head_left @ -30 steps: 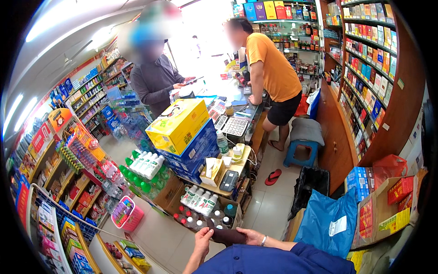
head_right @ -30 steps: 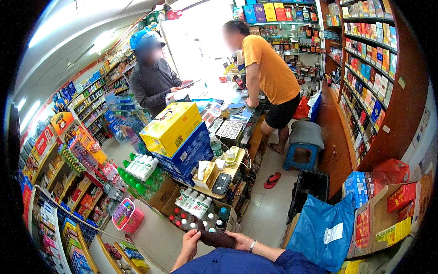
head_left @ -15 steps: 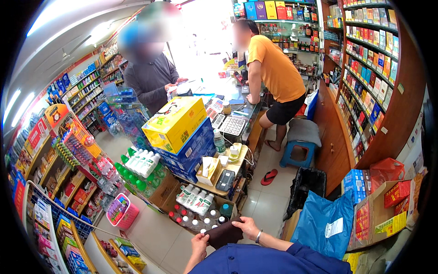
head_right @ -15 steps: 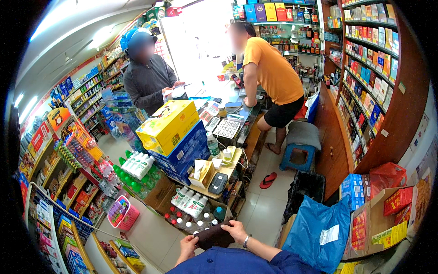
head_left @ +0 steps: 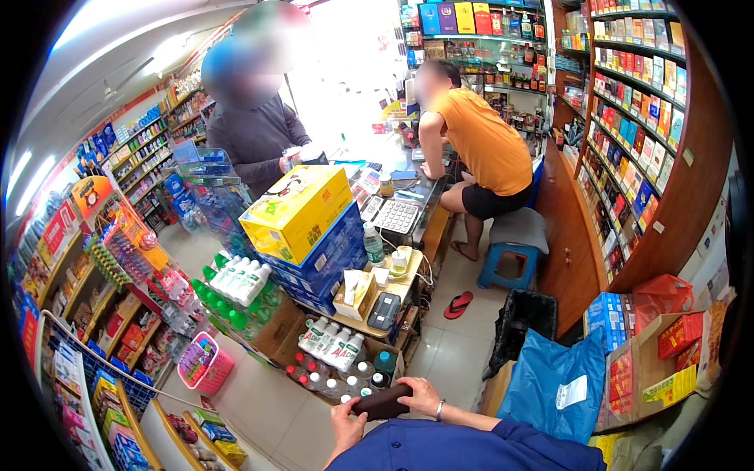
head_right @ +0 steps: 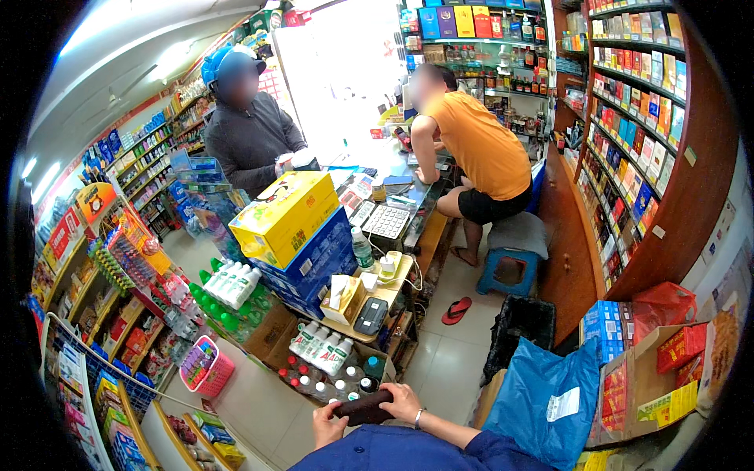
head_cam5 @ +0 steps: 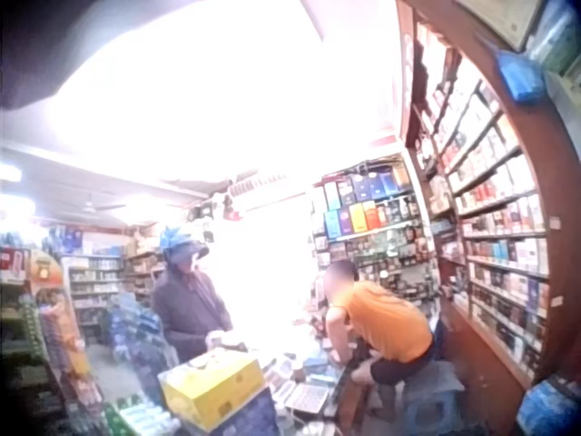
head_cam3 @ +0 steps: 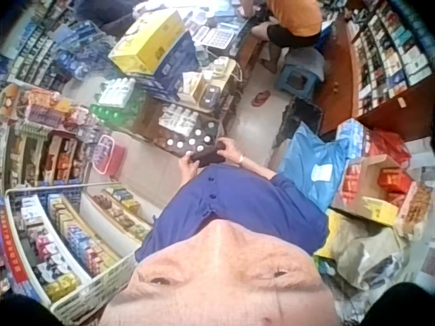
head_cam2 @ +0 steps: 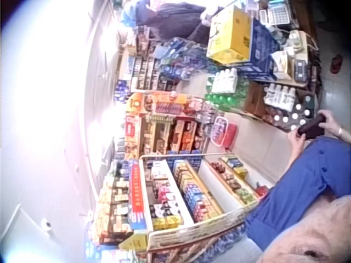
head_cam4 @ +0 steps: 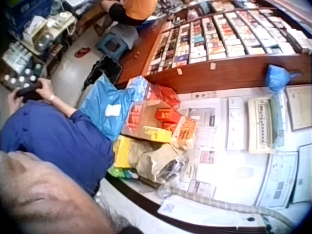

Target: The person washes a dark cloth and an orange plastic bag under a running tap in a kitchen sink. They scrub and rinse the items thoroughly before wringing them out. The person then moves to a small shop area and hangs the dark cloth on a shelf.

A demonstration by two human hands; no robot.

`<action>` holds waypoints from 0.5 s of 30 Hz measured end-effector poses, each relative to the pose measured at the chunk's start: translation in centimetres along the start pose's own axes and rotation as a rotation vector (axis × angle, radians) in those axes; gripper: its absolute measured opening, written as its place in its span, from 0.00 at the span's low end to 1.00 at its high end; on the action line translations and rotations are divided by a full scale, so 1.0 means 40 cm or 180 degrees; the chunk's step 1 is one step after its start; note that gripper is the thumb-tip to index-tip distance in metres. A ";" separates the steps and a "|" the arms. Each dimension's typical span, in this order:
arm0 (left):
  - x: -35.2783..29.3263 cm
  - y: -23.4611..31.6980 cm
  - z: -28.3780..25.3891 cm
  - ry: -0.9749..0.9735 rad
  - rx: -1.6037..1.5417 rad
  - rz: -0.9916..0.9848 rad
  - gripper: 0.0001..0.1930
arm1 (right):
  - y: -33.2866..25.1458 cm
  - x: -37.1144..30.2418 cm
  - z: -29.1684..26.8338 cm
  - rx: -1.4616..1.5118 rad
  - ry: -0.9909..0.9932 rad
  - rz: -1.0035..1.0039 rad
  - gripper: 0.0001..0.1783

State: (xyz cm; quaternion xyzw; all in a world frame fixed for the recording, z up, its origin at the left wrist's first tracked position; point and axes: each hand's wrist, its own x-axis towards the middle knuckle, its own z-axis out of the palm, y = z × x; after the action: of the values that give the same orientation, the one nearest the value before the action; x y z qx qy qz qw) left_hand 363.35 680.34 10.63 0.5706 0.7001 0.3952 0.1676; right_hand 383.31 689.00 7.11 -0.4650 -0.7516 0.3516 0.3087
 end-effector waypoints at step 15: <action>0.078 0.089 -0.064 0.0300 0.0542 0.0845 0.10 | -0.108 0.054 -0.057 -0.1088 0.0261 -0.1013 0.16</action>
State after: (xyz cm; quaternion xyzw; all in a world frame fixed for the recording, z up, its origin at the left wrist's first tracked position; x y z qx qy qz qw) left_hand 363.04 682.46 15.57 0.6511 0.6566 0.3794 0.0319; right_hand 382.22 690.14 12.22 -0.4001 -0.8508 0.1470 0.3073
